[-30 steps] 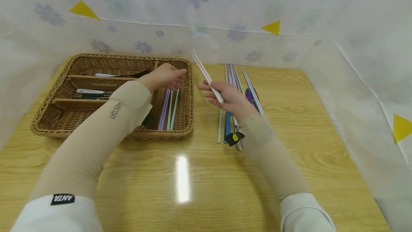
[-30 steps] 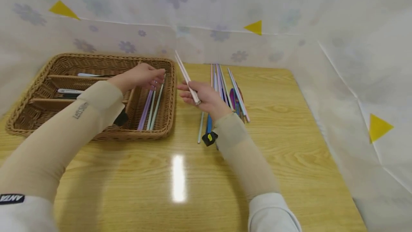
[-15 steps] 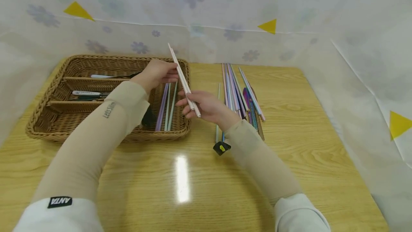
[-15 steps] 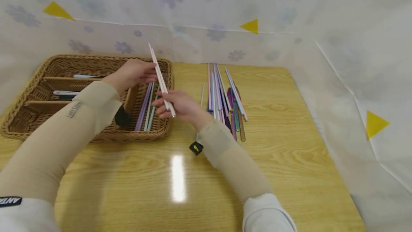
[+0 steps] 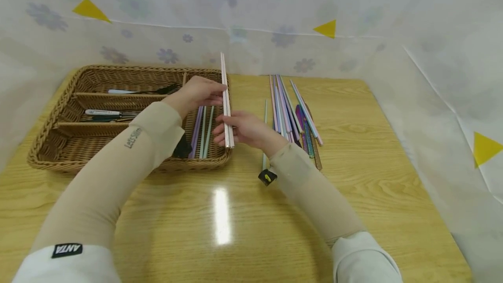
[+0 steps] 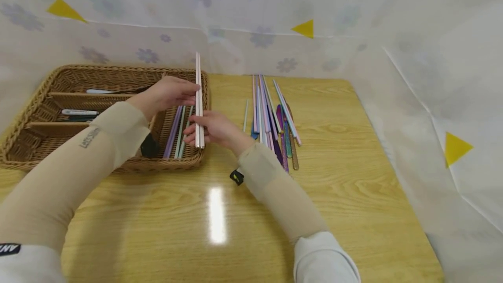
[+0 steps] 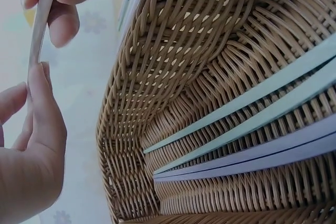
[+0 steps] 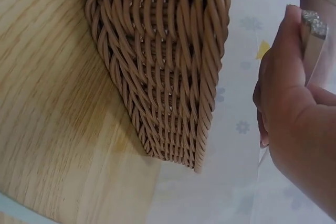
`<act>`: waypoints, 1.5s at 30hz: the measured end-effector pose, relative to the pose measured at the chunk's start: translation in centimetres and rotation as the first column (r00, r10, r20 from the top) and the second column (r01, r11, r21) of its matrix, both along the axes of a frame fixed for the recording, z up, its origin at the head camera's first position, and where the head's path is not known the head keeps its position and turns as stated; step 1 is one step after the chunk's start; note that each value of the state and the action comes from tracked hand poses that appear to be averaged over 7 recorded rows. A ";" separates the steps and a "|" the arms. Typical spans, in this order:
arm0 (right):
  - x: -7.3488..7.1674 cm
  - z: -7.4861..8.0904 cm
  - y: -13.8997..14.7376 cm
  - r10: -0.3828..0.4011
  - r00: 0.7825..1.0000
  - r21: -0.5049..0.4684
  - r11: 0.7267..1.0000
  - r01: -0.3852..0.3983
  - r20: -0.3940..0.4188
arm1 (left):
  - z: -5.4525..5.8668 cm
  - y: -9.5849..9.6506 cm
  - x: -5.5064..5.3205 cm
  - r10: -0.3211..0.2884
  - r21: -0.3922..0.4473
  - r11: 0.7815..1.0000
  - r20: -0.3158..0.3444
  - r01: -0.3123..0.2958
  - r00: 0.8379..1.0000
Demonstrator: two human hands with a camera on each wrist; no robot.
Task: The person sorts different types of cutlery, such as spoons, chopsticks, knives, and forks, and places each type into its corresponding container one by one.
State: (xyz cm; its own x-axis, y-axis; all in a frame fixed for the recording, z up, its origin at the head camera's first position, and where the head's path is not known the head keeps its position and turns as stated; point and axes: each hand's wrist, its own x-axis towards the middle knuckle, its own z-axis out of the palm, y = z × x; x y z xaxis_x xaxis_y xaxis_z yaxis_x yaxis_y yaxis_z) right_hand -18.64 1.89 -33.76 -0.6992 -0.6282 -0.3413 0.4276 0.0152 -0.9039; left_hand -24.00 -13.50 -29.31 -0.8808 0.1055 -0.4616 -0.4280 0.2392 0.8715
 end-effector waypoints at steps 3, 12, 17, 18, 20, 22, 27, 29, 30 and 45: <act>0.0 -0.3 -0.1 0.015 1.000 -0.015 1.000 -0.015 0.006 | -0.2 0.0 0.0 -0.002 -0.050 0.999 -0.003 0.002 1.000; -0.2 -1.1 1.7 0.063 0.992 0.113 0.992 -0.051 -0.105 | 0.3 -1.8 -0.5 -0.036 -0.147 0.989 -0.024 0.032 0.999; -0.8 -1.1 5.6 0.014 0.987 0.186 0.982 0.016 -0.160 | -0.2 -3.2 -1.3 -0.074 -0.233 0.970 -0.001 0.072 0.997; -1.0 -1.2 6.5 -0.002 0.986 0.191 0.981 0.035 -0.169 | -0.5 -3.3 -1.5 -0.085 -0.246 0.966 0.006 0.084 0.996; -1.4 -1.2 8.1 -0.028 0.982 0.194 0.979 0.066 -0.189 | -0.9 -3.6 -1.7 -0.106 -0.267 0.958 0.018 0.107 0.994; -1.8 -1.2 9.8 -0.058 0.978 0.185 0.978 0.096 -0.201 | -1.3 -3.7 -1.8 -0.128 -0.293 0.947 0.031 0.132 0.991; -2.8 -1.2 14.7 -0.163 0.965 0.162 0.967 0.198 -0.203 | -2.5 -2.9 -2.1 -0.157 -0.366 0.914 0.083 0.176 0.984; -3.3 -1.1 16.4 -0.208 0.953 0.191 0.949 0.251 -0.220 | -3.3 -2.7 -2.4 -0.160 -0.390 0.902 0.100 0.187 0.982; -3.5 -1.1 17.1 -0.225 0.945 0.214 0.937 0.277 -0.239 | -3.8 -2.8 -2.7 -0.160 -0.403 0.896 0.104 0.188 0.982; -5.5 -5.2 22.4 0.018 0.946 0.766 0.592 0.252 -0.325 | -4.5 -1.4 -2.9 -0.259 -0.544 0.778 0.181 0.316 0.949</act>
